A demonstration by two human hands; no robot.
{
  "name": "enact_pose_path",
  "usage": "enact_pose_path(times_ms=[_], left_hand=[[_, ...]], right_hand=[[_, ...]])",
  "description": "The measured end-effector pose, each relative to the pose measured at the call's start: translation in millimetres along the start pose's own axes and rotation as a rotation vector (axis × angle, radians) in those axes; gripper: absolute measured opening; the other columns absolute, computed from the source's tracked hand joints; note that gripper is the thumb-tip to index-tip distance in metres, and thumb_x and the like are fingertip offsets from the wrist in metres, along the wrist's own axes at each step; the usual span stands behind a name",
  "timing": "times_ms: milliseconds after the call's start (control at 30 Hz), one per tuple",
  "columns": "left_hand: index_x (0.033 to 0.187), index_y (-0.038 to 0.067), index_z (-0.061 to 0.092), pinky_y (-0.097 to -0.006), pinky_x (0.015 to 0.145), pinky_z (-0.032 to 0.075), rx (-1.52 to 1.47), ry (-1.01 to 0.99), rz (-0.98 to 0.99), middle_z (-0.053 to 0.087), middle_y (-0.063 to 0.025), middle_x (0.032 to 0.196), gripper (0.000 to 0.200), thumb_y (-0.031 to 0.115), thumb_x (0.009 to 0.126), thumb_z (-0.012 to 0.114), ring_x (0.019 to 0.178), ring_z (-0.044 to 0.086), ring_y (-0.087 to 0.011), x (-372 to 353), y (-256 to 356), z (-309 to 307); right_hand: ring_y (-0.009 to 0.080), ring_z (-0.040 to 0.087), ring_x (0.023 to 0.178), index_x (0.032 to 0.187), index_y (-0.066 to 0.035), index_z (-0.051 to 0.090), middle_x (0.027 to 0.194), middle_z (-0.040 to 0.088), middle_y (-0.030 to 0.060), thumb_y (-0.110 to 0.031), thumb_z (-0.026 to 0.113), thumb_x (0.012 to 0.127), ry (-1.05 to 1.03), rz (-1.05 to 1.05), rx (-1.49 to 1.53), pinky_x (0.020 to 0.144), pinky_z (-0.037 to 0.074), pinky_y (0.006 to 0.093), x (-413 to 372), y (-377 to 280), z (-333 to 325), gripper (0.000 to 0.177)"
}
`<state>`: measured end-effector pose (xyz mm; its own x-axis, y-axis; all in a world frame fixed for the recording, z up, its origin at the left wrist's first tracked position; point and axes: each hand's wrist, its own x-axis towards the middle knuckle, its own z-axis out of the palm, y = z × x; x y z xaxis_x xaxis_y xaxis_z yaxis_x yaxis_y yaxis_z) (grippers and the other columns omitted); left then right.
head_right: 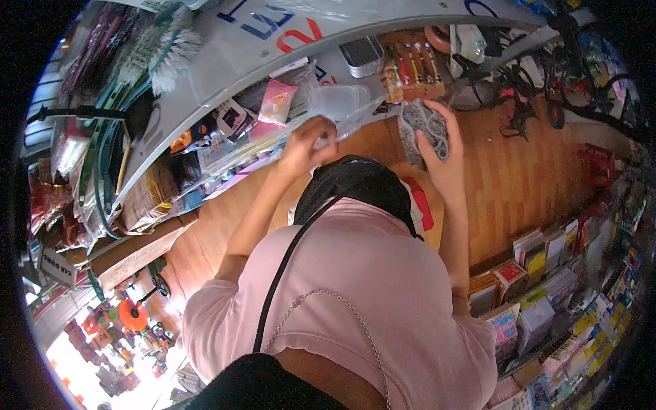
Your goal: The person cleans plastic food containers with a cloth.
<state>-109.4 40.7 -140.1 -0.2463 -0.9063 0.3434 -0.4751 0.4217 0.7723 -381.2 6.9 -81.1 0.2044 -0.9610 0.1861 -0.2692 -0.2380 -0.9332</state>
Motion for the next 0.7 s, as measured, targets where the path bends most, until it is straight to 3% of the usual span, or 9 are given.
enact_pose_path(times_ms=[67,167,233,333,367,433,533,633,700], left_hand=[[0.084,0.007,0.060,-0.0341,0.062,0.050,-0.005,0.114,0.181,0.058,-0.0074,0.080,0.022,0.004,0.066,0.073,0.073,0.061,-0.0265,1,56,-37],[0.082,0.009,0.063,-0.0315,0.059,0.049,0.218,0.418,0.469,0.061,-0.0039,0.082,0.025,0.002,0.062,0.076,0.069,0.060,-0.0210,-4,109,-92],[0.083,0.011,0.064,-0.0300,0.057,0.049,0.431,0.632,0.514,0.062,-0.0015,0.085,0.026,0.002,0.061,0.076,0.071,0.059,-0.0177,2,127,-113],[0.086,0.016,0.064,-0.0283,0.057,0.048,0.675,0.564,0.266,0.060,0.0016,0.086,0.029,0.002,0.062,0.074,0.072,0.057,-0.0169,27,121,-133],[0.086,0.017,0.064,-0.0296,0.057,0.049,0.681,0.511,0.205,0.059,0.0034,0.087,0.027,0.006,0.064,0.074,0.073,0.057,-0.0169,37,107,-134],[0.087,0.012,0.066,-0.0326,0.065,0.049,0.658,0.400,0.082,0.062,-0.0049,0.090,0.024,0.005,0.067,0.075,0.082,0.061,-0.0249,51,86,-132],[0.091,0.013,0.067,-0.0325,0.068,0.049,0.651,0.376,-0.001,0.062,-0.0053,0.091,0.023,0.010,0.070,0.076,0.085,0.061,-0.0259,53,69,-132],[0.091,0.015,0.066,-0.0352,0.069,0.048,0.580,0.455,0.147,0.061,0.0008,0.091,0.023,0.022,0.073,0.077,0.083,0.059,-0.0199,47,67,-145],[0.092,0.014,0.065,-0.0366,0.073,0.046,0.661,0.560,0.147,0.062,-0.0010,0.093,0.022,0.021,0.075,0.077,0.086,0.059,-0.0214,31,75,-166]], right_hand=[[0.0171,0.059,0.105,0.126,-0.005,0.050,0.119,0.057,0.0076,0.004,0.055,0.087,-0.004,0.152,0.198,0.091,0.045,0.0289,2,0,2,0.040],[0.0156,0.060,0.100,0.121,-0.005,0.051,0.117,0.057,0.0081,0.007,0.052,0.087,0.016,0.118,0.294,0.087,0.047,0.0280,9,-11,12,0.037],[0.0157,0.062,0.096,0.121,-0.005,0.051,0.116,0.057,0.0083,0.008,0.051,0.086,0.030,0.093,0.287,0.084,0.049,0.0278,13,-17,23,0.038],[0.0155,0.059,0.099,0.121,-0.005,0.051,0.116,0.057,0.0081,0.005,0.053,0.086,0.028,0.099,0.378,0.087,0.046,0.0280,21,-23,35,0.037],[0.0152,0.057,0.101,0.121,-0.005,0.051,0.116,0.056,0.0077,0.004,0.054,0.086,0.046,0.050,0.272,0.089,0.045,0.0279,23,-20,39,0.036],[0.0149,0.055,0.103,0.121,-0.004,0.052,0.116,0.056,0.0072,0.002,0.055,0.086,0.065,-0.009,0.162,0.090,0.043,0.0278,26,-19,44,0.036],[0.0145,0.051,0.106,0.120,-0.004,0.053,0.116,0.055,0.0061,-0.001,0.057,0.085,0.065,0.003,0.232,0.093,0.039,0.0276,26,-25,53,0.035],[0.0142,0.051,0.104,0.119,-0.004,0.053,0.116,0.055,0.0054,-0.001,0.057,0.085,0.069,0.040,0.317,0.093,0.039,0.0274,26,-30,62,0.035],[0.0145,0.052,0.104,0.119,-0.004,0.053,0.115,0.055,0.0057,-0.001,0.058,0.085,0.069,-0.012,0.160,0.094,0.039,0.0275,29,-37,66,0.035]])
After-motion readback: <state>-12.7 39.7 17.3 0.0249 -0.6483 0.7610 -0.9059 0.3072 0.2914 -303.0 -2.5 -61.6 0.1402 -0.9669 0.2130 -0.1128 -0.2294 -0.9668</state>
